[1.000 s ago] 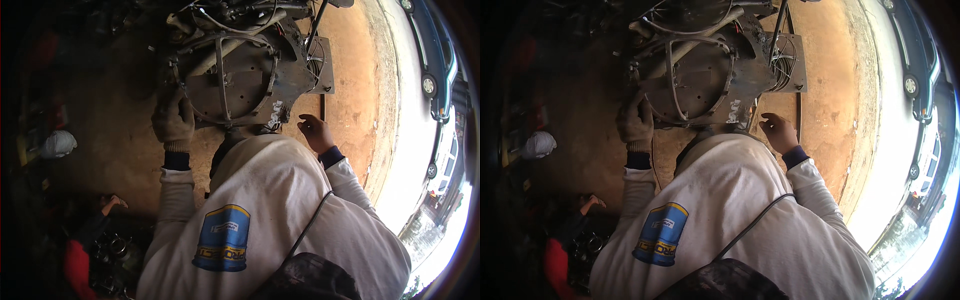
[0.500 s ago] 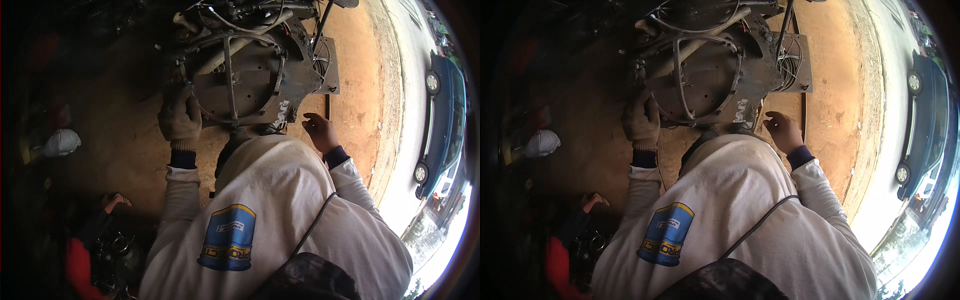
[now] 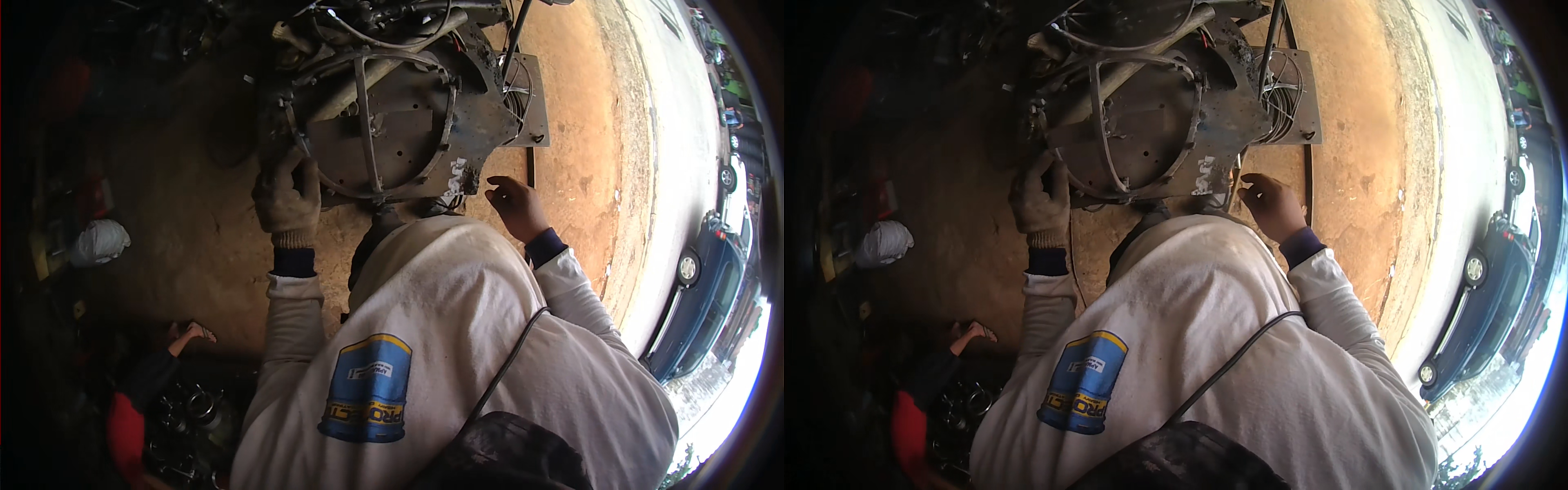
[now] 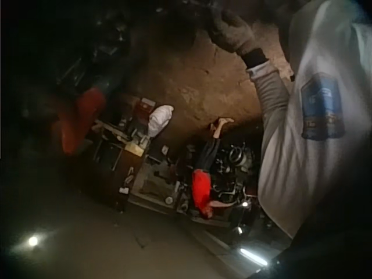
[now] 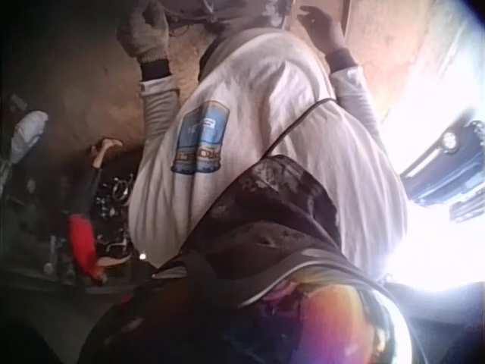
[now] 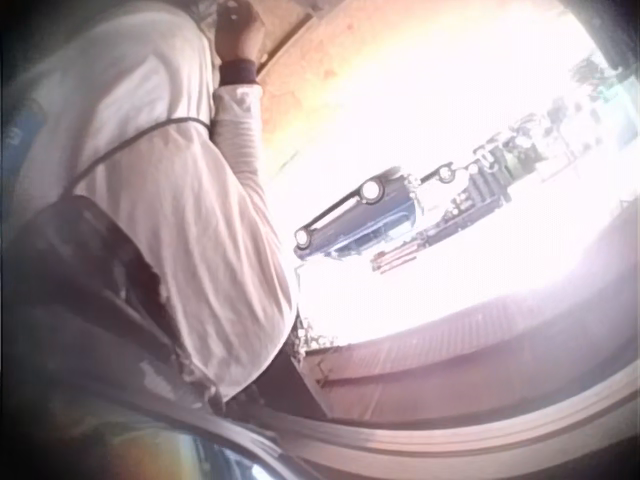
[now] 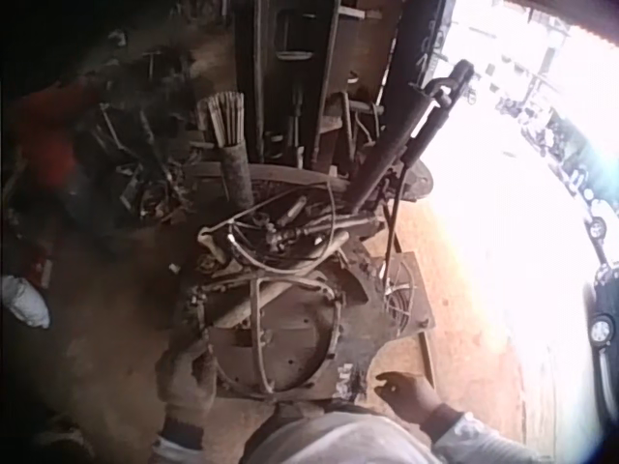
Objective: The person welds a circular metal component using a welding torch, creating bright sparks and molten metal. They repeatedly position the torch, weld, and then use a hammer to chip away slag from the welds. The person also uses a wire brush to clean the welded area.
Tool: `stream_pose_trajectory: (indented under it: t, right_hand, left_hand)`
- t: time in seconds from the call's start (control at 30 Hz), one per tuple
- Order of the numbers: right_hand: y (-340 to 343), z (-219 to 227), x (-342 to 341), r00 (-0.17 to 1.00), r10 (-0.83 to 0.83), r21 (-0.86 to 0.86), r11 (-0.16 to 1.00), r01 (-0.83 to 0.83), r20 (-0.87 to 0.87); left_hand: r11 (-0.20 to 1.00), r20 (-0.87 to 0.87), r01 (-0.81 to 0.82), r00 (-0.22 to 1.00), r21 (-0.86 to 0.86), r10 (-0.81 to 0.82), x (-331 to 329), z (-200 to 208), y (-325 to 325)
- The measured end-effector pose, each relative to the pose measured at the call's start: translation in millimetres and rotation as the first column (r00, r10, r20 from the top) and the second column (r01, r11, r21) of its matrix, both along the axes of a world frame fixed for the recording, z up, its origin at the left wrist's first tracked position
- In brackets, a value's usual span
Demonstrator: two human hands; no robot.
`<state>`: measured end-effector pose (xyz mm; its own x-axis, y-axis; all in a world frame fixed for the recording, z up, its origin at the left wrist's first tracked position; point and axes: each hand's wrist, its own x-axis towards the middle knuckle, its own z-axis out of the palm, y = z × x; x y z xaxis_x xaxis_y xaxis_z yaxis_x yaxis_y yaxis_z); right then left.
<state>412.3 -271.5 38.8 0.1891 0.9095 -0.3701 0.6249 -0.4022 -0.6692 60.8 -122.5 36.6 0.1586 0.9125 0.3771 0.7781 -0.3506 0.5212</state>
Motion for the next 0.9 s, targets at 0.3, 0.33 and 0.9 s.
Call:
stream_pose_trajectory:
  t: [0.3,0.33,0.9]
  right_hand:
    - [1.6,-4.8,0.3,0.999,0.035,0.046,0.998,-0.037,0.027]
    - [2.4,-6.0,-1.7,0.999,0.035,0.049,0.998,-0.037,0.026]
    - [9.0,-29.8,-8.8,0.945,-0.169,0.037,0.982,0.186,-0.279]
  left_hand:
    - [0.994,0.407,-0.109,0.907,-0.009,0.103,-13.6,-21.7,-8.1]
    - [0.992,0.441,-0.115,0.889,-0.041,0.122,-13.4,-20.9,-8.3]
    - [0.963,0.665,0.005,0.725,-0.269,0.181,-25.4,-15.9,1.1]
